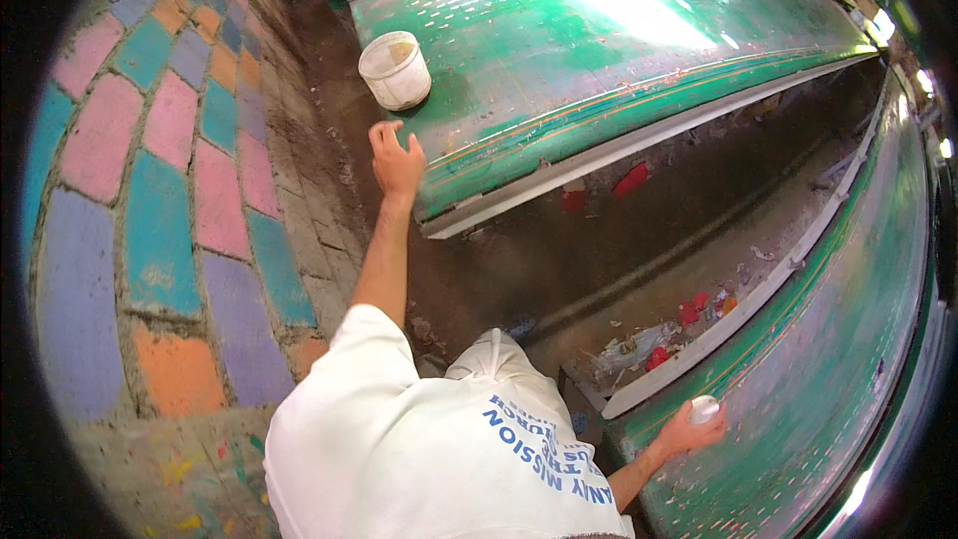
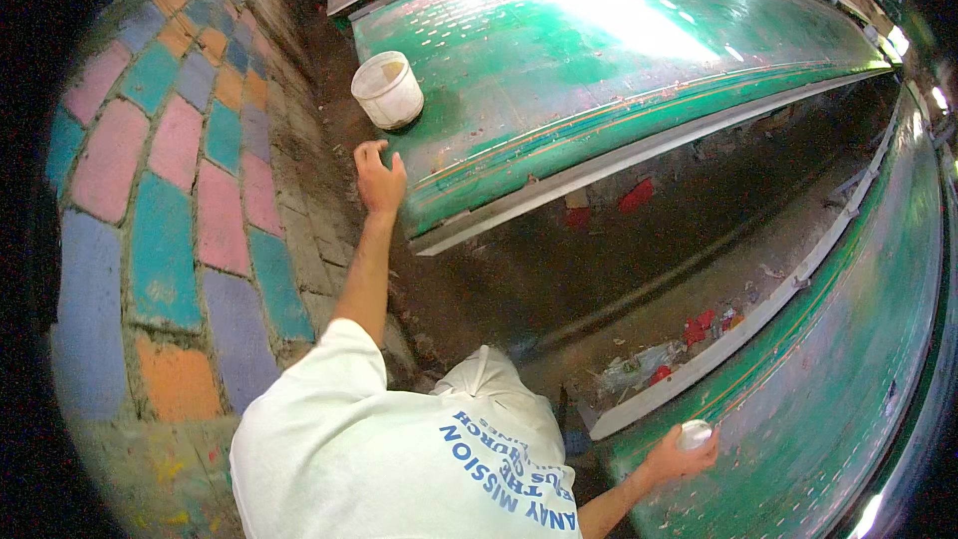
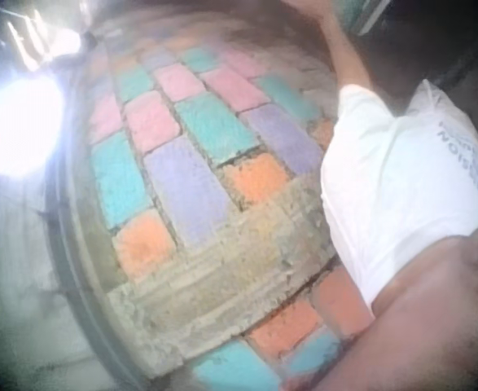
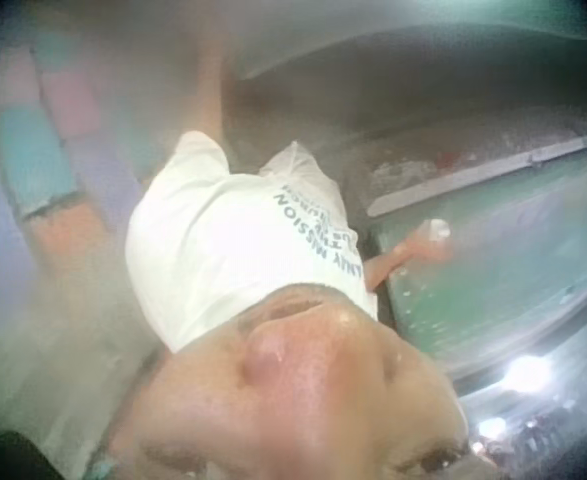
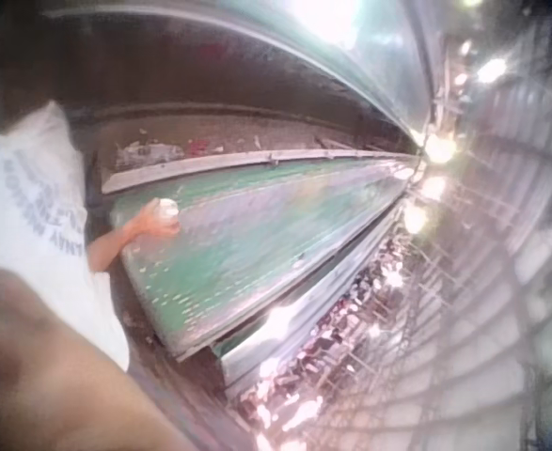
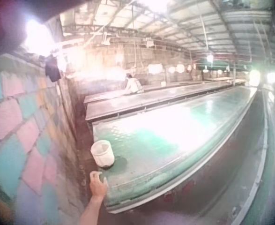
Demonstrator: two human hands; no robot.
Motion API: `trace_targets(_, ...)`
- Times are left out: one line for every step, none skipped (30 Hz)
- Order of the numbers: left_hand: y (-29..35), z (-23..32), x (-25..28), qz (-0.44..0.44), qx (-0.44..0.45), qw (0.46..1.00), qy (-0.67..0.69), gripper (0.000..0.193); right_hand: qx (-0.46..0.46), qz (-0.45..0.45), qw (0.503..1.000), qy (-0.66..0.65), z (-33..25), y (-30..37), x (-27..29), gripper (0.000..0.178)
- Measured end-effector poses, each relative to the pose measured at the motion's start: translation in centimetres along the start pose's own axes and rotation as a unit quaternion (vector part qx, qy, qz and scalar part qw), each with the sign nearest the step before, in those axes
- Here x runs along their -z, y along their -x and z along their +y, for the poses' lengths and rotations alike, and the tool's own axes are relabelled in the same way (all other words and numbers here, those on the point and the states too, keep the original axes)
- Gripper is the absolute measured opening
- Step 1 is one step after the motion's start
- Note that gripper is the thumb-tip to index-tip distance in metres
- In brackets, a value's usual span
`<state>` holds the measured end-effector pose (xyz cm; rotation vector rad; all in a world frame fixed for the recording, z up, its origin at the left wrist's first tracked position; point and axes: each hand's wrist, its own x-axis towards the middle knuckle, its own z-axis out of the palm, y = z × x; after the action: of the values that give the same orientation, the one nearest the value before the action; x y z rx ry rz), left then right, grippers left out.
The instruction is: The person wipes a green curved surface with a cloth, repeatedly dipping the cloth into a white bucket to apply liquid. The person moves along the surface, cleaning different sections in a repetitive manner.
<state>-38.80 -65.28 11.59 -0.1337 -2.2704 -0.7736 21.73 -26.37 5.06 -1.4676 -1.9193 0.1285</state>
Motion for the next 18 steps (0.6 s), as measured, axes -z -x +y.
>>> trace_targets(-2.6,-1.0,-1.1,-0.009,-0.023,1.000,-0.015,0.039,0.030,-0.003,0.999,0.013,-1.4,-0.4,-0.8,0.079)
trace_targets(-4.9,-1.9,-2.3,-0.008,-0.037,0.999,-0.034,0.043,0.062,-0.005,0.998,0.019,-2.7,-0.6,-1.2,0.078)
trace_targets(-7.2,-2.7,-3.6,-0.008,-0.054,0.997,-0.050,0.046,0.063,-0.003,0.997,0.041,-3.7,-0.8,-1.4,0.078)
trace_targets(-9.1,-3.5,-5.0,-0.008,-0.070,0.995,-0.066,0.049,0.072,-0.001,0.996,0.056,-4.4,-0.9,-1.5,0.077)
trace_targets(-10.8,-4.4,-6.1,-0.042,-0.051,0.995,-0.071,0.052,0.086,-0.001,0.994,0.072,-4.8,-0.9,-1.4,0.077)
trace_targets(-11.7,-5.6,-7.0,-0.082,-0.026,0.993,-0.076,0.054,0.079,0.005,0.994,0.079,-4.9,-0.7,-1.1,0.077)
trace_targets(-12.1,-6.7,-7.6,-0.115,-0.011,0.989,-0.091,0.054,0.077,0.007,0.993,0.088,-4.8,-0.4,-0.6,0.076)
trace_targets(-12.7,-7.6,-8.4,-0.146,0.007,0.984,-0.104,0.055,0.072,0.002,0.993,0.096,-4.5,0.0,-0.2,0.076)
trace_targets(-13.0,-8.4,-9.1,-0.179,0.022,0.977,-0.117,0.055,0.051,0.006,0.995,0.091,-4.0,0.3,0.4,0.075)
trace_targets(-12.8,-9.1,-9.5,-0.178,-0.009,0.979,-0.099,0.048,0.025,0.000,0.996,0.086,-3.5,0.9,1.2,0.075)
trace_targets(-12.3,-9.6,-9.7,-0.174,-0.043,0.981,-0.081,0.041,-0.014,-0.005,0.998,0.068,-3.0,1.5,1.8,0.074)
trace_targets(-11.0,-9.9,-9.8,-0.196,-0.042,0.973,-0.113,0.030,-0.019,-0.006,0.994,0.103,-2.4,2.2,2.3,0.074)
trace_targets(-9.7,-10.1,-9.8,-0.216,-0.042,0.965,-0.145,0.021,-0.037,-0.005,0.991,0.126,-1.9,2.8,2.8,0.073)
trace_targets(-8.5,-10.1,-9.5,-0.178,-0.047,0.976,-0.119,0.016,-0.055,-0.004,0.987,0.150,-1.3,3.5,3.3,0.073)
trace_targets(-7.5,-9.8,-9.5,-0.142,-0.051,0.984,-0.091,0.013,-0.052,0.002,0.986,0.156,-0.8,4.1,3.6,0.073)
trace_targets(-7.1,-9.5,-9.2,-0.138,-0.083,0.984,-0.081,0.012,-0.047,0.008,0.986,0.160,-0.3,4.6,3.8,0.073)
trace_targets(-6.9,-9.3,-8.5,-0.138,-0.112,0.982,-0.072,0.010,-0.039,0.012,0.987,0.157,0.2,5.0,4.0,0.074)
trace_targets(-6.9,-8.7,-8.0,-0.150,-0.118,0.979,-0.077,0.009,-0.040,0.015,0.984,0.171,0.7,5.3,4.0,0.073)
